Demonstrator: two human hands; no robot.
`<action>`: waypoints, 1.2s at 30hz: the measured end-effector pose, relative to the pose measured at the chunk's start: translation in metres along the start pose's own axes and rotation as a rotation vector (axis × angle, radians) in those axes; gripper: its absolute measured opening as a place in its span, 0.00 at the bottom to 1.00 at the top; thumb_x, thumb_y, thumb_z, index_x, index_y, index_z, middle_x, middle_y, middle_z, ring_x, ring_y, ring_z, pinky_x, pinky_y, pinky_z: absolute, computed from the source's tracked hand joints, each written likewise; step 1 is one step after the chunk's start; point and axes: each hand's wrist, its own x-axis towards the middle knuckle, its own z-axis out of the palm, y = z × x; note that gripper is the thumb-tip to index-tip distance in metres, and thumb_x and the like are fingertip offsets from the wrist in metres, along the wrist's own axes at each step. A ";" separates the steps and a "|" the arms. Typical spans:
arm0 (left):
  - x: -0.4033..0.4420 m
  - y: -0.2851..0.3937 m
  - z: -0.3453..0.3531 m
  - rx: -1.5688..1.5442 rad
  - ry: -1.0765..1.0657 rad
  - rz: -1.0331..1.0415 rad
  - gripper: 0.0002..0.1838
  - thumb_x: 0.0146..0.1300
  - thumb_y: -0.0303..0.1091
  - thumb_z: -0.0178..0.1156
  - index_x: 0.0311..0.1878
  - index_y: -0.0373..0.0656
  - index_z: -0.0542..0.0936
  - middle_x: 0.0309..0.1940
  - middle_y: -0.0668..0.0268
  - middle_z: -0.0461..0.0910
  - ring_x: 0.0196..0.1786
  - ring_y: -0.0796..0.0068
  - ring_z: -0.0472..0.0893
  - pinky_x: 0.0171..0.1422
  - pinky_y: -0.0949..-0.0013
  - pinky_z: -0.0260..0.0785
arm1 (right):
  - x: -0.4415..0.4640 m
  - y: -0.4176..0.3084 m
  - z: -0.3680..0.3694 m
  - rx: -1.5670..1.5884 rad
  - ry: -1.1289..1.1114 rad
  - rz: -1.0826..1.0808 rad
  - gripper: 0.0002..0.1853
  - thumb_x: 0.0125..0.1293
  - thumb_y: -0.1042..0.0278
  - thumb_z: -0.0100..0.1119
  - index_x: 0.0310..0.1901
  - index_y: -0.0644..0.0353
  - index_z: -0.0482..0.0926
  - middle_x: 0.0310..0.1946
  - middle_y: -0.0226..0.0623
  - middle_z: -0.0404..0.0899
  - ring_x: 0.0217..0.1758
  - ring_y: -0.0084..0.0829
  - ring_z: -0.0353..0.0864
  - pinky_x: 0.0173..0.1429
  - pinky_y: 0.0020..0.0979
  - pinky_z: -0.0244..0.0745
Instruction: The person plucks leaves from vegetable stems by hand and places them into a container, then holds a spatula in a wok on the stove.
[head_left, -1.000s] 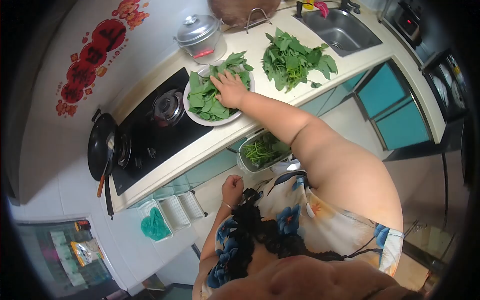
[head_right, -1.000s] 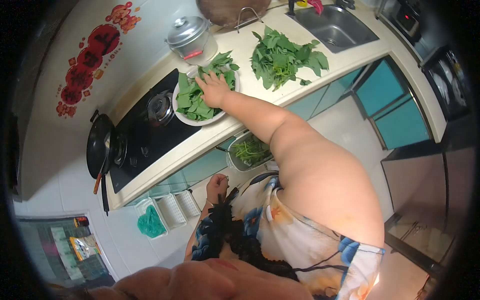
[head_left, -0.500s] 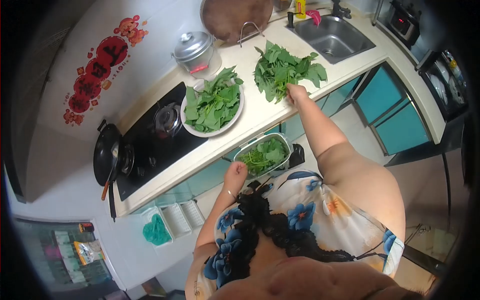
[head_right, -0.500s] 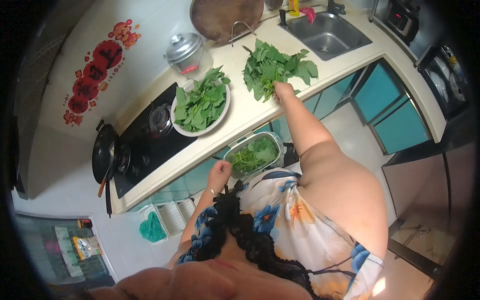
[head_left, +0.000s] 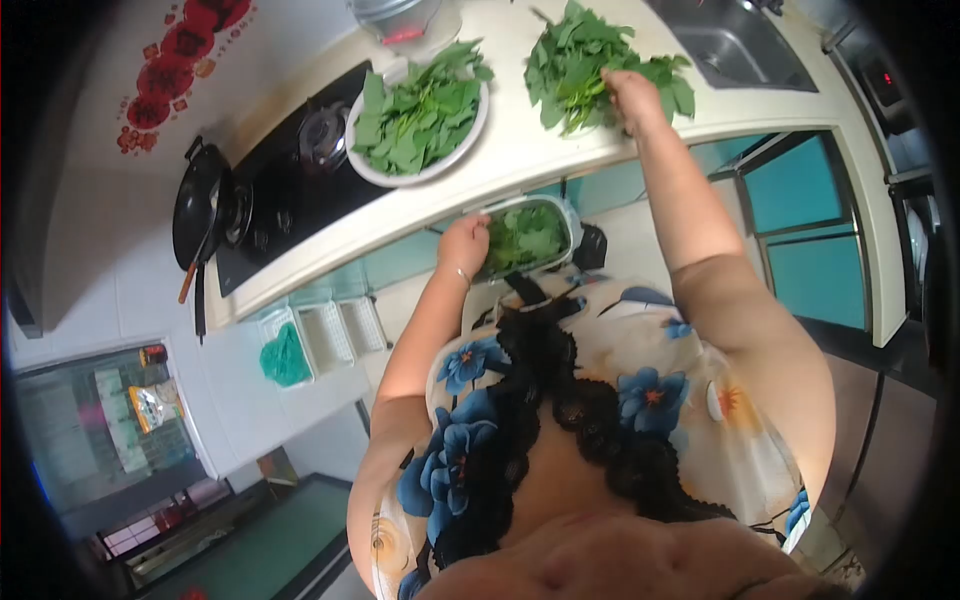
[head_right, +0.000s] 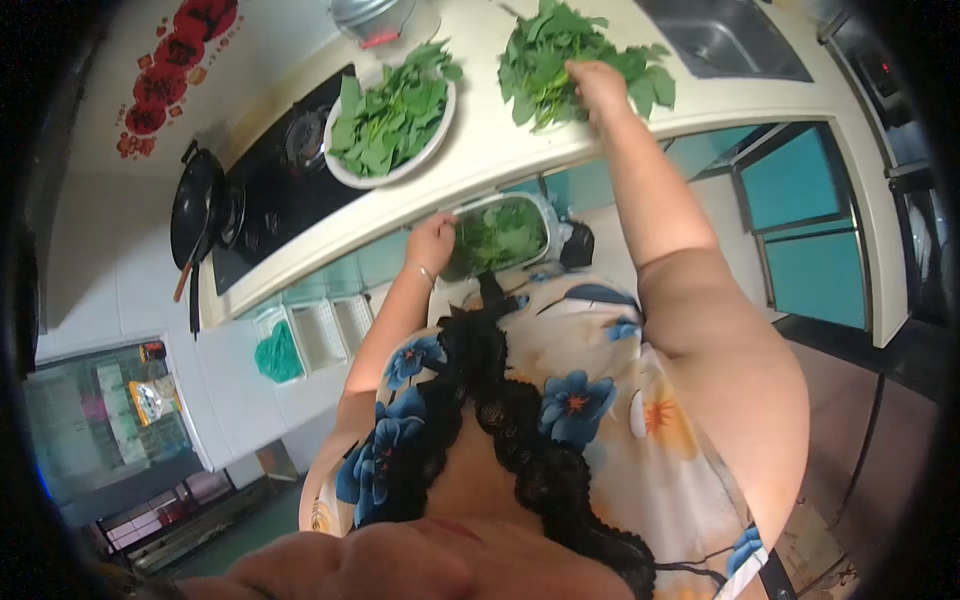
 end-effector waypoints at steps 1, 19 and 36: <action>0.003 0.001 0.003 0.033 -0.055 -0.029 0.13 0.56 0.37 0.48 0.41 0.46 0.79 0.31 0.53 0.78 0.37 0.53 0.77 0.43 0.62 0.69 | -0.001 -0.003 0.001 -0.008 0.031 -0.014 0.10 0.54 0.63 0.62 0.29 0.61 0.76 0.20 0.26 0.71 0.23 0.20 0.67 0.27 0.22 0.62; 0.002 0.021 0.037 0.235 -0.293 0.004 0.17 0.56 0.38 0.51 0.50 0.52 0.75 0.38 0.54 0.78 0.42 0.54 0.77 0.48 0.59 0.69 | -0.063 -0.019 -0.023 -0.015 -0.048 -0.430 0.08 0.55 0.71 0.61 0.36 0.63 0.76 0.26 0.24 0.75 0.27 0.13 0.69 0.32 0.16 0.66; -0.003 0.129 -0.034 0.215 0.371 0.490 0.11 0.51 0.31 0.60 0.41 0.48 0.78 0.28 0.63 0.72 0.32 0.61 0.74 0.35 0.63 0.67 | -0.144 0.006 -0.006 -0.586 -0.326 -0.708 0.05 0.50 0.70 0.61 0.30 0.59 0.77 0.25 0.34 0.75 0.25 0.32 0.74 0.30 0.29 0.70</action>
